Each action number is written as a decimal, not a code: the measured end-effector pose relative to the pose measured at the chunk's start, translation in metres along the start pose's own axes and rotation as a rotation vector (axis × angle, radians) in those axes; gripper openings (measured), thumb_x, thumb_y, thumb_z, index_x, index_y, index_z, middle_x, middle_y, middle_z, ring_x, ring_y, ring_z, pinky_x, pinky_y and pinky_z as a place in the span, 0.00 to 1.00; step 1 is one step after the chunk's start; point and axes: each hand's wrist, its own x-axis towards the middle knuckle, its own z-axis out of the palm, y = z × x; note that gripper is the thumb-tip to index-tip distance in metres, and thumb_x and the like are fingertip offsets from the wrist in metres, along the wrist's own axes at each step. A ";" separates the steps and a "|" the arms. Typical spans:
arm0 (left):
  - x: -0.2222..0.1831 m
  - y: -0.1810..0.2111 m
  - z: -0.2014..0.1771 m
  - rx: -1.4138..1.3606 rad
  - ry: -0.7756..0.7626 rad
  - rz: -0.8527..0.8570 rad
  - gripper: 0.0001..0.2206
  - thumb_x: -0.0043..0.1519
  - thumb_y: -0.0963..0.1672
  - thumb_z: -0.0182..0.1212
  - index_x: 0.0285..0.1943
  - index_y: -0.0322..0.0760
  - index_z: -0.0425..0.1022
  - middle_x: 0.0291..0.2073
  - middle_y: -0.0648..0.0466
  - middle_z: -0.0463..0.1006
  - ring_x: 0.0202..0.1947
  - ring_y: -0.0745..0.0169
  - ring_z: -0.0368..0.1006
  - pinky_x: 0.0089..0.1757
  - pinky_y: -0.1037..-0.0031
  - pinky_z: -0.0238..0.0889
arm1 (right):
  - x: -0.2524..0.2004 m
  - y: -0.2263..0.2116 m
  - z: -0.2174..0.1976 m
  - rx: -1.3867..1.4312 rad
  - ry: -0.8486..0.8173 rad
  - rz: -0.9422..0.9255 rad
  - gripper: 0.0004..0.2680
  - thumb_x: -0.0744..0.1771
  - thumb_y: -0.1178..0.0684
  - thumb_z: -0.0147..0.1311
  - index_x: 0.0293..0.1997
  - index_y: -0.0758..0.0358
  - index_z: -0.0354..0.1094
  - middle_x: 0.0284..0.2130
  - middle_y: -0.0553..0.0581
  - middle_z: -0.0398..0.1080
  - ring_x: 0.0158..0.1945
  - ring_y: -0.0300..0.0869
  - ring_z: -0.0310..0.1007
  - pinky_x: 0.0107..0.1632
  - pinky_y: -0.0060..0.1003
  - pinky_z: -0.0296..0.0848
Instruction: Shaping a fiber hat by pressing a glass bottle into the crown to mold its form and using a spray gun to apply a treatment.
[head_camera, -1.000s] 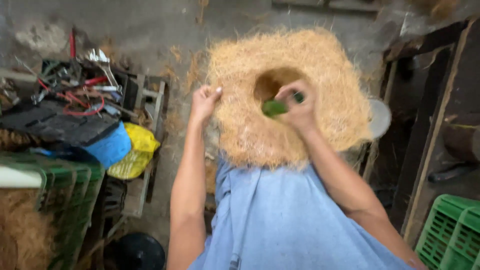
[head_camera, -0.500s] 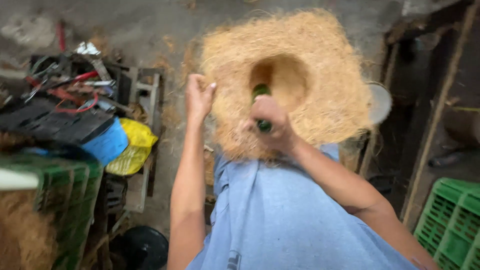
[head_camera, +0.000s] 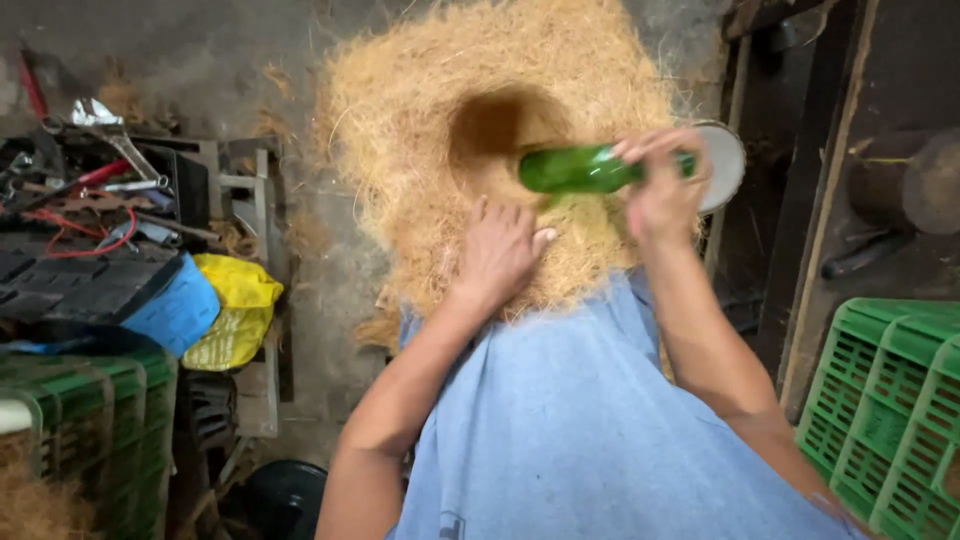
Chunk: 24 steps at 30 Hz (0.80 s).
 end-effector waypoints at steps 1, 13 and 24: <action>-0.002 -0.007 0.011 -0.001 -0.004 0.009 0.20 0.61 0.56 0.56 0.46 0.38 0.79 0.39 0.44 0.79 0.49 0.46 0.74 0.63 0.47 0.49 | 0.005 -0.011 -0.004 -0.003 0.009 -0.003 0.12 0.73 0.50 0.51 0.30 0.59 0.65 0.27 0.58 0.70 0.39 0.51 0.76 0.62 0.52 0.72; 0.017 -0.013 0.000 0.053 -0.333 0.056 0.22 0.68 0.59 0.38 0.48 0.44 0.69 0.37 0.48 0.80 0.46 0.46 0.78 0.56 0.44 0.56 | -0.052 -0.025 -0.077 0.109 0.437 0.352 0.06 0.70 0.50 0.58 0.41 0.55 0.64 0.44 0.58 0.75 0.52 0.42 0.78 0.60 0.35 0.78; 0.059 0.033 -0.072 -0.211 -0.713 -0.081 0.38 0.65 0.63 0.34 0.68 0.30 0.63 0.54 0.30 0.76 0.54 0.24 0.74 0.53 0.37 0.64 | -0.037 -0.110 -0.047 -1.082 -0.347 0.614 0.18 0.67 0.56 0.59 0.65 0.66 0.67 0.53 0.77 0.71 0.58 0.70 0.70 0.60 0.65 0.67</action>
